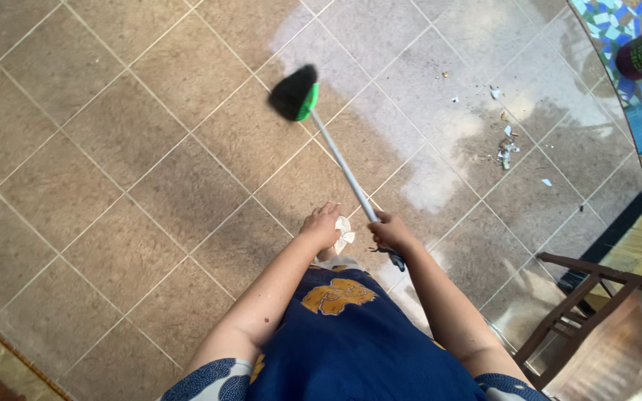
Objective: The person sweeps debris across a tiled floor using a broom, navigating through a room with several wooden chairs.
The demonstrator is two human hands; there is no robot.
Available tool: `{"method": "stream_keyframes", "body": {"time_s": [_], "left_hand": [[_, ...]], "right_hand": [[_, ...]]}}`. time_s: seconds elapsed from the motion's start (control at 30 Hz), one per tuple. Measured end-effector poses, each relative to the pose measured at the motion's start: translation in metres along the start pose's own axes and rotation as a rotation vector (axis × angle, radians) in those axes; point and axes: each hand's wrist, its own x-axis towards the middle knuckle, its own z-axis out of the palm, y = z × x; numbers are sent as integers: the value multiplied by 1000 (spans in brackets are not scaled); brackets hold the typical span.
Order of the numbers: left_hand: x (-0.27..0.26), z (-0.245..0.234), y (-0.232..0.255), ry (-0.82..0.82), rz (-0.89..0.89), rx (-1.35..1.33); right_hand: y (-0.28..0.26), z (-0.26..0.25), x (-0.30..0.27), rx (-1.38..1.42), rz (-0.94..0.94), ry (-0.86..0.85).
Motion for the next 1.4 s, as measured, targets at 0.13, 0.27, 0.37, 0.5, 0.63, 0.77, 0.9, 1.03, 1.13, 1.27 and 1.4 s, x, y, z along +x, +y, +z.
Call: {"method": "stream_keyframes", "body": {"time_s": [0.13,0.27,0.37,0.5,0.63,0.77,0.9,1.03,1.13,1.27,1.4], "left_hand": [[29,-9,56,-62,95,-9],[57,-17,104,-73,198,62],[72,-20,127,-78,242,75],[89,-25,140,-69,267,86],[114,-39,146,-7,286,96],[145,-49,139,-19,286,80],[174,-79,104,85,222,66],[190,-128,91,3,155,140],[199,-155,98,-45,194,156],[215,-174,110,-111,257,217],[234,-182,126,-157,317,242]], "right_hand": [[3,-67,9,150,73,136],[10,-121,20,197,4,244],[1,-135,22,60,-20,398],[-12,-132,-9,102,-115,397],[-40,-121,-47,216,-135,358],[-94,-104,-30,163,-238,238],[-147,-84,24,96,-191,222],[-174,-80,96,-42,-203,246],[-156,-96,134,7,-141,274],[-107,-135,158,196,56,310],[-60,-178,141,345,87,386]]}}
